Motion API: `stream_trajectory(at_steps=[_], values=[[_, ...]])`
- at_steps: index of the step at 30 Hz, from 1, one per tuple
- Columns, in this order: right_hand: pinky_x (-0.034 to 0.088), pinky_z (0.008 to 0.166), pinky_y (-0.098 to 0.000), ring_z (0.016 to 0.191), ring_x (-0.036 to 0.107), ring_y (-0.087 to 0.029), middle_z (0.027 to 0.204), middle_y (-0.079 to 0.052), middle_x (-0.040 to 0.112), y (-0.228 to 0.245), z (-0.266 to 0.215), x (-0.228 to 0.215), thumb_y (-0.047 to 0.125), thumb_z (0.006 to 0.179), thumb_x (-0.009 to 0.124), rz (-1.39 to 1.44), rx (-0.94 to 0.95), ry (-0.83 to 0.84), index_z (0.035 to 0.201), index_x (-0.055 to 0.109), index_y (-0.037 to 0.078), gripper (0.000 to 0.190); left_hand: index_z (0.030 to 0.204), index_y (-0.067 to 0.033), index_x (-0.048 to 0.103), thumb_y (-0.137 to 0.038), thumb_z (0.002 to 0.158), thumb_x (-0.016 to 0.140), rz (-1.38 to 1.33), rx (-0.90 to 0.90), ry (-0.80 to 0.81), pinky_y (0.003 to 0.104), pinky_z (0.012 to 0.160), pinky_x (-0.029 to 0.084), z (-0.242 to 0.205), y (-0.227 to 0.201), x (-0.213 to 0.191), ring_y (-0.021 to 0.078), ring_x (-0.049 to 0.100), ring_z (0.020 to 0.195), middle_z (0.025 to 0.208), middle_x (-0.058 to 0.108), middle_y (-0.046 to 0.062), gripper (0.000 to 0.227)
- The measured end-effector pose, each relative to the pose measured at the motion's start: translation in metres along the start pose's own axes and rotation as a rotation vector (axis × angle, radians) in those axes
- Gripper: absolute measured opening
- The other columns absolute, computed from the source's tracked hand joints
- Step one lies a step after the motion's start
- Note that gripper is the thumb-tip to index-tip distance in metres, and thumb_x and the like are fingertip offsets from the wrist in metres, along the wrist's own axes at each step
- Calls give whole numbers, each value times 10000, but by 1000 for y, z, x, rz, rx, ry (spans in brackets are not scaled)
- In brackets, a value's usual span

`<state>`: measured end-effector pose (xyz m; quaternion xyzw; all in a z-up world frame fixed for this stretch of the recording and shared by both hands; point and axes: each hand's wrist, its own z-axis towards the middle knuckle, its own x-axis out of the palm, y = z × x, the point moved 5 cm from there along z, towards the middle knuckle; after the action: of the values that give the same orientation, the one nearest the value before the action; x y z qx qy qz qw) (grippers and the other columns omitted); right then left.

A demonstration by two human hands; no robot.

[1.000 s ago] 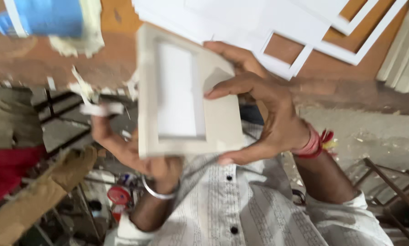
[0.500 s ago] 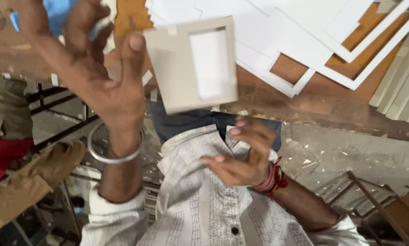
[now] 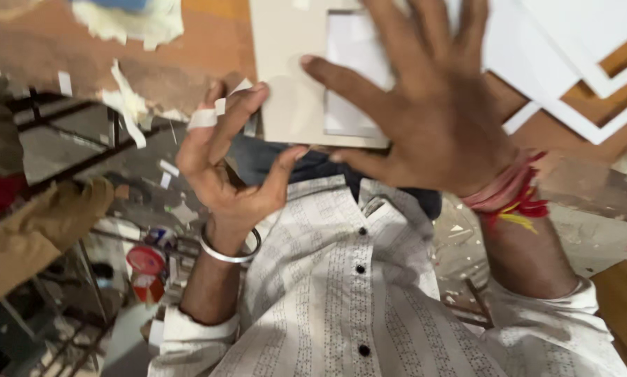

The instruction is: The person assembles small white paper frames by applying adhesive tape to the edges of rectangular paper pieces and pressing them together. The person repeatedly picks up paper pieces, applies tape, and joins them to form frame-like structures, stacking completed units on the table.

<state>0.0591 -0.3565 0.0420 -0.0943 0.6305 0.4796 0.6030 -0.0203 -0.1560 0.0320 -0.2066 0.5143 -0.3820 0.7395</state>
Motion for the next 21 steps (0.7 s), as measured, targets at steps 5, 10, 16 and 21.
stream_trajectory(at_steps=[5, 10, 16, 21], values=[[321, 1031, -620, 1310, 447, -428, 1445, -240, 464, -1, -8, -2, 530, 836, 815, 2, -36, -17, 1336, 761, 154, 627, 1586, -214, 186, -120, 842, 937, -188, -24, 28, 410, 1252, 408, -5, 21, -6, 244, 681, 1270, 1244, 723, 183, 1061], [364, 981, -549, 1247, 465, -406, 1415, -236, 451, -6, -15, 0, 451, 855, 887, 62, -25, -51, 1276, 757, 126, 548, 1593, -120, 217, -108, 763, 968, -128, 65, 33, 444, 1204, 435, -6, 33, -1, 300, 666, 1222, 1145, 748, 195, 1120], [370, 1069, -578, 1362, 381, -420, 1541, -253, 383, -6, -17, 8, 424, 828, 955, 41, -5, -6, 1118, 796, 102, 461, 1598, -146, 172, -142, 853, 961, -74, 78, -38, 443, 1258, 421, -22, 32, 1, 242, 681, 1296, 1201, 746, 134, 1085], [288, 1194, -550, 1522, 187, -390, 1658, -223, 167, -2, -31, 22, 312, 791, 924, 127, 58, -3, 1030, 811, 128, 322, 1535, -136, 233, -155, 824, 902, 0, 35, -207, 529, 1275, 279, -32, 26, 1, 316, 603, 1258, 1021, 774, 86, 977]])
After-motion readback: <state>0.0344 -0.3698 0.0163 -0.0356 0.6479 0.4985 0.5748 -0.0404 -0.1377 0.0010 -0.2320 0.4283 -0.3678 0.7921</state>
